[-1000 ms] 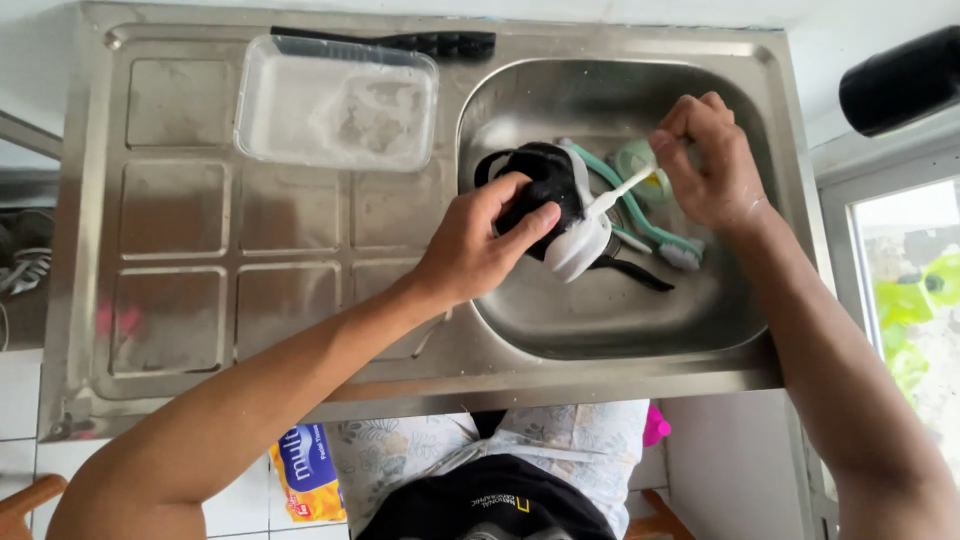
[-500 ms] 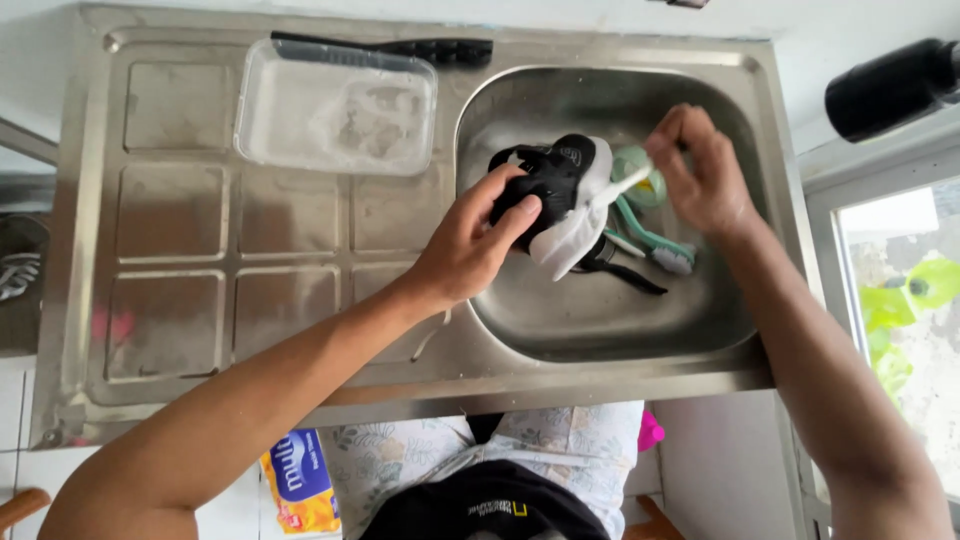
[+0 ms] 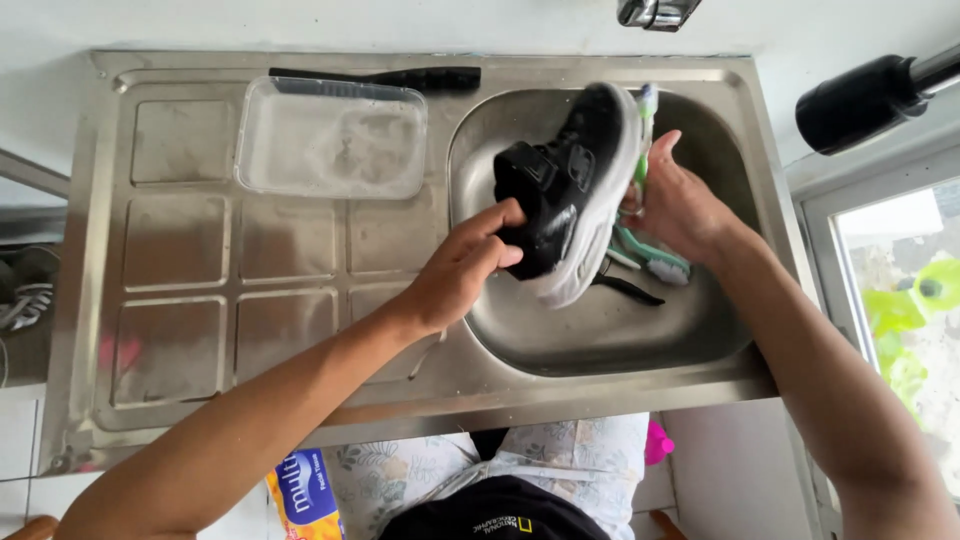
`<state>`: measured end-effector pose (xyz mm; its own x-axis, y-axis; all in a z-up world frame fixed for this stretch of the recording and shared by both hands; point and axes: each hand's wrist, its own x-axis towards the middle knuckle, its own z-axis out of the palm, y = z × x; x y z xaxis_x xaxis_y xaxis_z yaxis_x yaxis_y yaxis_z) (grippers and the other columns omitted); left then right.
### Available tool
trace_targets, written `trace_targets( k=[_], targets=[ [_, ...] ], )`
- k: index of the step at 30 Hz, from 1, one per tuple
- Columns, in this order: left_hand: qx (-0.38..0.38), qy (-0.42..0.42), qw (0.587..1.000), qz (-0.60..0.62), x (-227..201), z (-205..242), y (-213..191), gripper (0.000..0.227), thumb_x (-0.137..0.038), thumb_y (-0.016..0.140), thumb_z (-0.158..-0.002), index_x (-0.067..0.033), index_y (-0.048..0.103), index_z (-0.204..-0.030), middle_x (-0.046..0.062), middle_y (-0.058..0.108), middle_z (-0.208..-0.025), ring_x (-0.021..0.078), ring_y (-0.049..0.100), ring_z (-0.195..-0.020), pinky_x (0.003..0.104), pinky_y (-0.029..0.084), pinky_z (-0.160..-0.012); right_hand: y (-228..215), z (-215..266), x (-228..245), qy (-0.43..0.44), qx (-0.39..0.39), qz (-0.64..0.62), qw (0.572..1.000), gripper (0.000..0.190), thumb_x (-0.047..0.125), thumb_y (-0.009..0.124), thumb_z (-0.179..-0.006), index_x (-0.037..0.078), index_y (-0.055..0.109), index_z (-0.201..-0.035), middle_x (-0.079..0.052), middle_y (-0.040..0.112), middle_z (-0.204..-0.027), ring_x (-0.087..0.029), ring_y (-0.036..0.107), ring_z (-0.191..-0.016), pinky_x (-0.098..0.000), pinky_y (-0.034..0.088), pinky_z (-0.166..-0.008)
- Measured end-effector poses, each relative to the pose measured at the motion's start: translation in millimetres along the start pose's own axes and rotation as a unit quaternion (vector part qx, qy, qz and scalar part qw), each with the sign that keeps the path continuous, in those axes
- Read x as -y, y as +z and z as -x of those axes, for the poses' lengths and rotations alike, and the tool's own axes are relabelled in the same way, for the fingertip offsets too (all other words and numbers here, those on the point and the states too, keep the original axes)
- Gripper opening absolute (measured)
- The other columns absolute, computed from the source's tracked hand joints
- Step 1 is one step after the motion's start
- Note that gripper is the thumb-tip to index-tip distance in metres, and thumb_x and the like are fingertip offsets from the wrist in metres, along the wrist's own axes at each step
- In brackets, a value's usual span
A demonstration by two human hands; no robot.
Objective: Scrubbing the sole and midsole of a black sneaker with a toothbrush and soapy water in a sink, followed by rinsing.
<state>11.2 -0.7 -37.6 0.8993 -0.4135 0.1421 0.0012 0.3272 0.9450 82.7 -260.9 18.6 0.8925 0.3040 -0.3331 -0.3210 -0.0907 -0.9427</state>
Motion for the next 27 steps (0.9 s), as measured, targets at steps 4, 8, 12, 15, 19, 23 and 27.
trace_targets(
  k=[4,8,12,15,19,23,27],
  targets=[
    [0.080,0.028,0.996,-0.036,8,-2,-4,0.014,-0.013,0.052,-0.092,-0.0086,0.060,-0.103,0.003,0.046,-0.100,0.0148,0.047,-0.095,0.034,0.047,-0.093,0,-4,-18,-0.075,0.191,-0.084,0.975,0.090,0.077,0.031,-0.091,0.007,0.060,-0.140,-0.016,0.068,-0.126,-0.027,0.068,-0.112,-0.0534,0.057,-0.097],
    [0.070,0.010,0.996,-0.060,1,2,4,0.014,-0.015,0.054,-0.088,-0.0099,0.061,-0.099,0.002,0.042,-0.102,0.0184,0.046,-0.104,0.043,0.049,-0.099,-20,-18,-39,-0.107,0.206,-0.089,0.969,0.104,0.083,0.025,-0.085,0.000,0.057,-0.140,-0.023,0.067,-0.126,-0.035,0.071,-0.110,-0.0640,0.059,-0.092],
    [0.007,0.078,0.978,-0.194,-23,0,14,0.017,-0.026,0.064,-0.089,-0.0099,0.061,-0.091,0.005,0.046,-0.099,0.0221,0.052,-0.103,0.044,0.052,-0.096,-22,-20,-43,-0.106,0.154,-0.101,0.977,0.068,0.065,0.044,-0.098,0.003,0.063,-0.119,-0.015,0.070,-0.103,-0.027,0.072,-0.093,-0.0554,0.064,-0.084],
    [-0.099,0.082,0.963,-0.236,-44,-9,22,0.033,-0.042,0.063,-0.097,-0.0099,0.056,-0.099,0.005,0.047,-0.097,0.0217,0.053,-0.102,0.043,0.055,-0.094,5,1,-20,-0.085,0.119,-0.111,0.983,0.059,0.059,0.043,-0.098,0.005,0.065,-0.112,-0.013,0.069,-0.093,-0.026,0.072,-0.085,-0.0526,0.063,-0.085],
    [-0.018,-0.080,0.973,-0.217,-73,-33,30,0.096,-0.068,0.058,-0.092,-0.0095,0.021,-0.159,0.033,0.046,-0.146,0.0468,0.045,-0.141,0.062,0.036,-0.115,11,2,-40,-0.004,0.033,-0.068,0.997,0.064,0.052,0.055,-0.093,0.000,0.065,-0.128,-0.015,0.070,-0.101,-0.032,0.072,-0.089,-0.0560,0.059,-0.086],
    [0.011,-0.137,0.979,-0.150,-62,-43,41,0.119,-0.072,0.069,-0.080,-0.0057,0.012,-0.162,0.036,0.050,-0.143,0.0462,0.050,-0.138,0.056,0.038,-0.115,34,24,-1,0.031,0.018,-0.045,0.998,0.066,0.051,0.058,-0.090,-0.001,0.064,-0.130,-0.019,0.070,-0.104,-0.035,0.071,-0.091,-0.0577,0.058,-0.089],
    [0.007,-0.210,0.970,-0.123,-58,-49,38,0.123,-0.067,0.075,-0.073,-0.0076,0.015,-0.162,0.038,0.050,-0.143,0.0453,0.055,-0.134,0.055,0.046,-0.110,7,22,-2,-0.013,0.033,0.156,0.987,0.086,0.073,0.042,-0.093,0.003,0.058,-0.140,-0.016,0.055,-0.105,-0.031,0.057,-0.095,-0.0452,0.049,-0.086]
  ],
)
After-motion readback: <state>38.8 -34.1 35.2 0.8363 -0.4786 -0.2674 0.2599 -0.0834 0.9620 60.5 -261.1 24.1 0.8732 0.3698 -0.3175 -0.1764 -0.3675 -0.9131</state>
